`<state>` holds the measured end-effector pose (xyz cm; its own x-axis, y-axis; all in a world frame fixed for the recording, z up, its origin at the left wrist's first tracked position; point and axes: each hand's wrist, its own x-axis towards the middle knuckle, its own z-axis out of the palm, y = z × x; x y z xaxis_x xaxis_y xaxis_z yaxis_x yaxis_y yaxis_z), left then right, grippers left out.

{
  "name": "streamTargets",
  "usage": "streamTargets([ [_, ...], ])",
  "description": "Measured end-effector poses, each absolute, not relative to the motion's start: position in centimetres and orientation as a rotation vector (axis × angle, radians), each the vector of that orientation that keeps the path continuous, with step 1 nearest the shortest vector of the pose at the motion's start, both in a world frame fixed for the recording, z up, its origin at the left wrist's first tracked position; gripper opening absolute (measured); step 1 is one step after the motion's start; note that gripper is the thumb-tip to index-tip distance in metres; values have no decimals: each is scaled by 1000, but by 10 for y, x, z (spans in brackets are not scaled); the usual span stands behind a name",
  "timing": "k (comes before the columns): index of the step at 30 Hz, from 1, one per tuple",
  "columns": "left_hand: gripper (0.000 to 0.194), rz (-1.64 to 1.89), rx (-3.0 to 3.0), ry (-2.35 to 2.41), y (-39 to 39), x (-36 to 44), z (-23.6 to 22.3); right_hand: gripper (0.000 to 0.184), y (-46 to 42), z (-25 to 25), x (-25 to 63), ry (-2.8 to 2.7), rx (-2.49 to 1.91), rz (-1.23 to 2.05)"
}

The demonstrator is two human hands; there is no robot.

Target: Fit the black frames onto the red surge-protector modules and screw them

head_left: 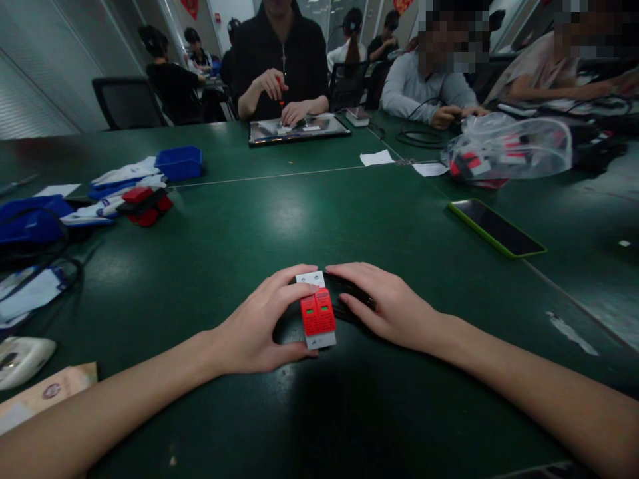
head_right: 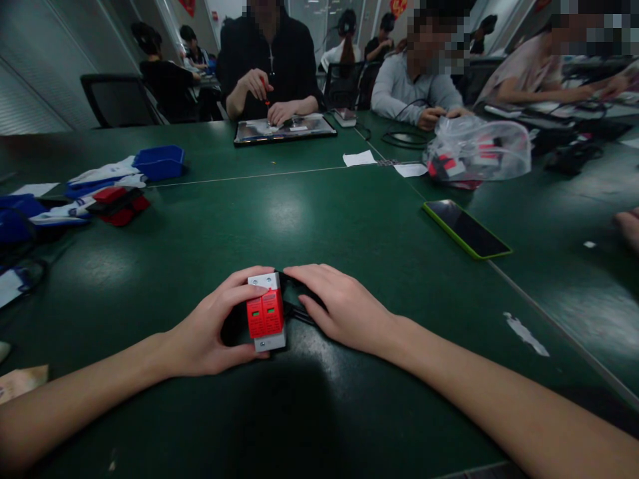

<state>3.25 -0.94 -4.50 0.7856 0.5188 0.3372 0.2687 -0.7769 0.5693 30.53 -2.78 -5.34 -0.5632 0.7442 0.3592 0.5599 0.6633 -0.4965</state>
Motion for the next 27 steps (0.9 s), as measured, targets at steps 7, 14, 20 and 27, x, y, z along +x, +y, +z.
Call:
streamTargets([
  [7,78,694,2492,554,-9,32,-46,36,-26,-54,308,-2333,-978,432],
  [14,71,768,2553,467,-8,34,-48,34,-25,-54,306,-2332,-942,423],
  [20,73,747,2596,470,-8,33,-48,34,-25,-55,307,-2339,-909,425],
  [27,71,738,2645,405,-8,32,-49,34,-25,-52,307,-2358,-855,422],
])
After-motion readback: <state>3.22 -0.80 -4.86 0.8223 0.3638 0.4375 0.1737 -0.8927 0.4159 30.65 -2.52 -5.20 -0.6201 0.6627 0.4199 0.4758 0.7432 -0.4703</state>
